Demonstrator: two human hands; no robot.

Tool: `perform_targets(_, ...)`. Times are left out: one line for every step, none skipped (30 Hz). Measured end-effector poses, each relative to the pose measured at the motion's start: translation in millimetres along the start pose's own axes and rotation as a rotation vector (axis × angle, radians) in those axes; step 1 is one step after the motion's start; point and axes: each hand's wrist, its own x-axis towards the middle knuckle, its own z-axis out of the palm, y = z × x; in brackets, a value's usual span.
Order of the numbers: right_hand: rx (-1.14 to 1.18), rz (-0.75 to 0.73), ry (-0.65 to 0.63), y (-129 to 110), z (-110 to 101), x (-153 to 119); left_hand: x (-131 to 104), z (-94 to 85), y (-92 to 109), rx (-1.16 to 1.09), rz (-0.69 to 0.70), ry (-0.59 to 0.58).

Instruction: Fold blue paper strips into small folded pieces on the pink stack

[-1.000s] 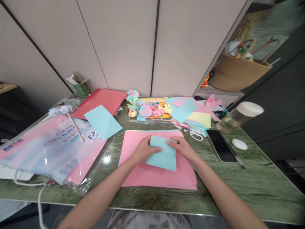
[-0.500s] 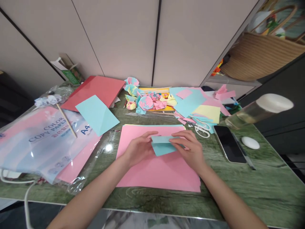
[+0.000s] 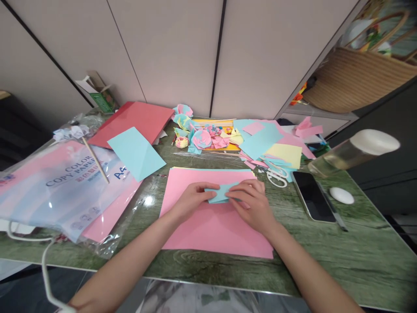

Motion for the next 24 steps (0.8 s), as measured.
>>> perform_targets(0.001,0.013,-0.011,-1.7,-0.8,0.4,-2.2,1.8,2.5,0.065,0.058,0.012)
perform_targets(0.011,0.031,-0.023,-3.4,-1.7,1.1,-4.5,3.9,4.6,0.130,0.127,0.031)
perform_targets(0.028,0.053,-0.034,-5.0,-2.6,1.9,-6.9,6.0,6.2,0.198,0.197,0.056)
perform_targets(0.051,0.074,-0.047,-6.4,-3.6,2.7,-9.1,8.1,7.0,0.267,0.255,0.079)
perform_targets(0.078,0.094,-0.062,-7.6,-4.4,3.6,-11.0,10.1,7.1,0.335,0.293,0.094)
perform_targets(0.108,0.113,-0.073,-8.5,-5.1,4.2,-12.5,12.0,6.6,0.393,0.315,0.103)
perform_targets(0.138,0.130,-0.082,-9.4,-5.7,4.7,-13.6,13.7,5.5,0.437,0.322,0.103)
perform_targets(0.166,0.145,-0.089,-10.1,-6.0,5.0,-14.3,15.1,4.3,0.468,0.320,0.098)
perform_targets(0.193,0.157,-0.097,-10.8,-6.2,5.1,-14.7,16.2,3.2,0.488,0.318,0.093)
perform_targets(0.217,0.164,-0.107,-11.6,-6.2,5.1,-14.9,17.0,2.4,0.507,0.317,0.091)
perform_targets(0.236,0.167,-0.115,-12.4,-6.0,5.0,-15.0,17.6,2.1,0.526,0.322,0.092)
perform_targets(0.249,0.167,-0.119,-13.2,-5.8,4.8,-15.1,18.0,2.1,0.547,0.330,0.089)
perform_targets(0.257,0.164,-0.121,-14.2,-5.4,4.7,-15.2,18.4,2.6,0.565,0.337,0.084)
perform_targets(0.262,0.161,-0.121,-15.2,-5.0,4.6,-15.4,18.7,3.2,0.577,0.343,0.078)
perform_targets(0.264,0.158,-0.120,-16.1,-4.6,4.6,-15.7,19.1,3.9,0.581,0.347,0.071)
perform_targets(0.266,0.159,-0.123,-16.9,-4.4,4.8,-15.9,19.4,4.5,0.578,0.350,0.061)
perform_targets(0.269,0.163,-0.130,-17.4,-4.3,5.0,-16.0,19.7,4.9,0.572,0.355,0.049)
perform_targets(0.274,0.169,-0.140,-17.6,-4.5,5.4,-15.9,19.8,5.1,0.564,0.361,0.037)
perform_targets(0.280,0.178,-0.147,-17.2,-5.2,5.9,-15.7,19.6,5.0,0.557,0.368,0.025)
perform_targets(0.290,0.188,-0.154,-16.3,-6.2,6.5,-15.1,19.1,4.7,0.550,0.374,0.015)
perform_targets(0.302,0.198,-0.161,-14.6,-7.6,7.2,-14.4,18.2,4.4,0.543,0.380,0.008)
perform_targets(0.317,0.208,-0.169,-12.2,-9.5,7.9,-13.4,16.9,4.0,0.534,0.384,0.005)
perform_targets(0.332,0.216,-0.176,-9.0,-11.6,8.6,-12.3,15.3,3.7,0.524,0.389,0.007)
perform_targets(0.347,0.225,-0.183,-5.0,-13.9,9.3,-11.1,13.5,3.4,0.516,0.394,0.013)
